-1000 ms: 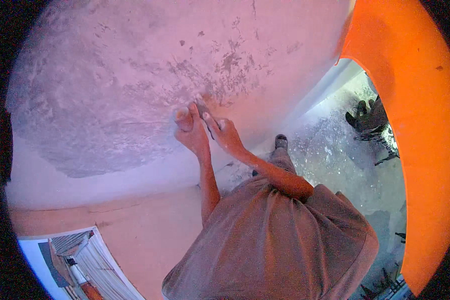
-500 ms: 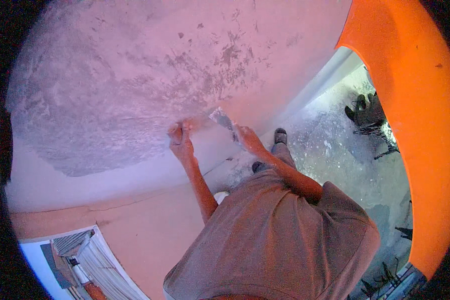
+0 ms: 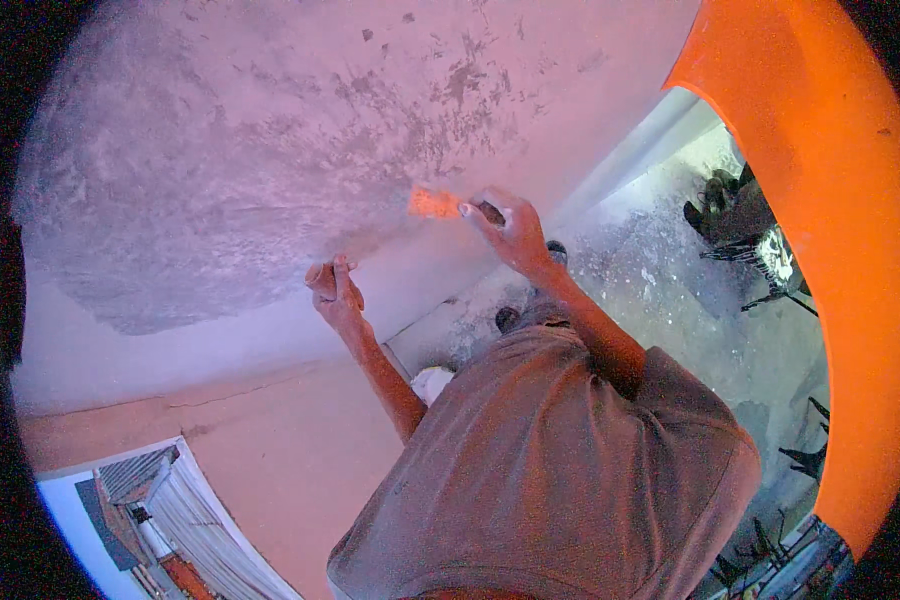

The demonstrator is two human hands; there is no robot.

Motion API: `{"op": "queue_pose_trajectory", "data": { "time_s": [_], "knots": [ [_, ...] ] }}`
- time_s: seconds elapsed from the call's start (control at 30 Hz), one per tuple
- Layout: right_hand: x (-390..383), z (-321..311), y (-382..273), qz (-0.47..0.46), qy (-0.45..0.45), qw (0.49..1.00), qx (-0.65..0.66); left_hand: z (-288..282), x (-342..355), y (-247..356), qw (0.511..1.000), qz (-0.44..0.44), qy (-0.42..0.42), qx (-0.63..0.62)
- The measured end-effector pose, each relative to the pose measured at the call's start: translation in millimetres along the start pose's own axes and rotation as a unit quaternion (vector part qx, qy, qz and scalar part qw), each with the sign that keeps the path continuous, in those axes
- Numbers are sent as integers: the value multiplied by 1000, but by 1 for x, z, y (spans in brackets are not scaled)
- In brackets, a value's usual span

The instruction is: The recorder is scraping and patching a damaged area of the ceiling.

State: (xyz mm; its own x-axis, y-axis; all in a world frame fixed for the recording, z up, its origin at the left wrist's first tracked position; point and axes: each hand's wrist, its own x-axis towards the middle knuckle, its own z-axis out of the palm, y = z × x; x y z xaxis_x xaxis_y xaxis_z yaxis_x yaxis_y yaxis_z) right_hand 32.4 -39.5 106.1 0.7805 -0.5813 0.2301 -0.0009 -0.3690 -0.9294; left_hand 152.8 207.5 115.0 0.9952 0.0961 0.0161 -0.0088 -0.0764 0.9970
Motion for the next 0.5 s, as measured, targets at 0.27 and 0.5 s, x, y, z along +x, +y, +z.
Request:
{"op": "queue_pose_trajectory", "data": {
  "time_s": [0.27, 0.5],
  "knots": [
    [-13, 9, -27, 37, -102, 988, 108, 16, -29, 16, 976, 156, -111, 103],
    [-37, 5, -59, -22, -208, 978, 10, 23, -42, 36, 948, 265, -135, 118]
  ]
}}
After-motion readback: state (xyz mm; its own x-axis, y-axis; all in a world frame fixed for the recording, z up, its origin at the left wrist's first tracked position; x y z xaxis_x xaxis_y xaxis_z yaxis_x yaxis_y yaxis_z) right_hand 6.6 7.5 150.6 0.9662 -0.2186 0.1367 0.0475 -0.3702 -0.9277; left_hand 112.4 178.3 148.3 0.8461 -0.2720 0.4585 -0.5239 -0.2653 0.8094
